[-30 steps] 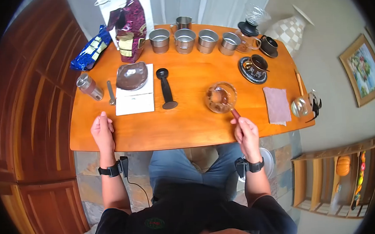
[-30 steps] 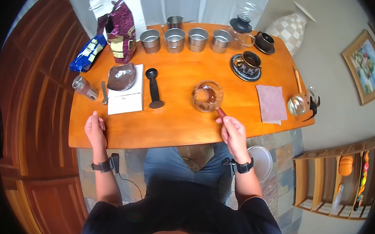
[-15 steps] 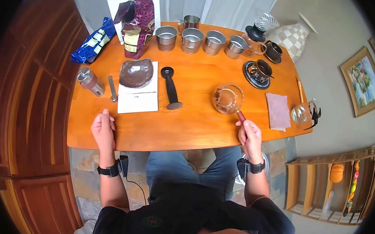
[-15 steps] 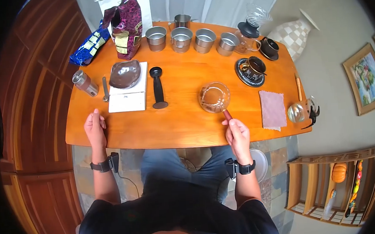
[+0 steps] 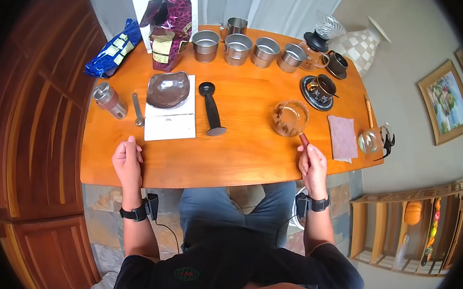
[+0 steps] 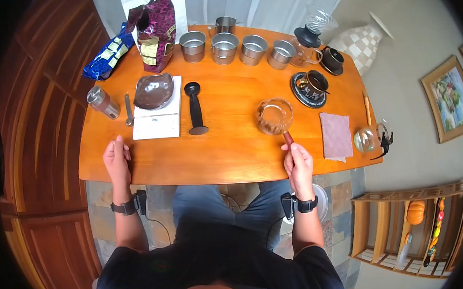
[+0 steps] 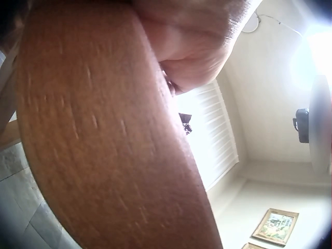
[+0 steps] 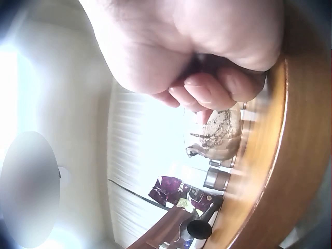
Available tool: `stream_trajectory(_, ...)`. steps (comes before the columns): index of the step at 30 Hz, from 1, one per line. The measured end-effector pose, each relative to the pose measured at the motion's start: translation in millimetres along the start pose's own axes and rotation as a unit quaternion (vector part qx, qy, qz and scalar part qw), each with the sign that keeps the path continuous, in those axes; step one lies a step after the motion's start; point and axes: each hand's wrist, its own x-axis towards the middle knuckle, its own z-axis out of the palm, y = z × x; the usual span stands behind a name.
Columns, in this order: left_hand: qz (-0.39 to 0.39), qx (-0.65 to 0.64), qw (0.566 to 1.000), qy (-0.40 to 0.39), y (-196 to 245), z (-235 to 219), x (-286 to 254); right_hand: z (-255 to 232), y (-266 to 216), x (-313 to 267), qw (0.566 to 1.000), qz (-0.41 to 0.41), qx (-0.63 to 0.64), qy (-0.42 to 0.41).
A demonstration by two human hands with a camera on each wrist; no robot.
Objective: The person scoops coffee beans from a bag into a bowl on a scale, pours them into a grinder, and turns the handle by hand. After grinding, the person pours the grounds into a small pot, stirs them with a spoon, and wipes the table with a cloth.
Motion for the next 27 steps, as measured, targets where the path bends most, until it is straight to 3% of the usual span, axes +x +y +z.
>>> stream_trajectory(4,0.011,0.002,1.000,-0.002,-3.9,2.5,1.1,13.2,5.9,14.1,0.998,-0.011,-0.019,0.065)
stream_trajectory(10,0.002,0.006,1.000,-0.004,-0.5,-0.9,-0.2,2.7,2.8,5.0,1.000,-0.016,-0.012,0.003)
stream_trajectory(16,0.004,0.009,1.000,-0.003,-3.3,1.7,0.3,7.1,5.4,8.8,0.997,-0.024,-0.007,0.068)
stream_trajectory(20,0.011,0.010,1.000,-0.006,-2.3,-0.2,0.1,-2.2,6.9,-3.1,0.999,-0.021,-0.014,0.022)
stream_trajectory(27,0.012,0.012,1.000,-0.011,-4.3,-0.1,0.2,-2.4,6.9,3.5,1.000,-0.001,-0.008,0.024)
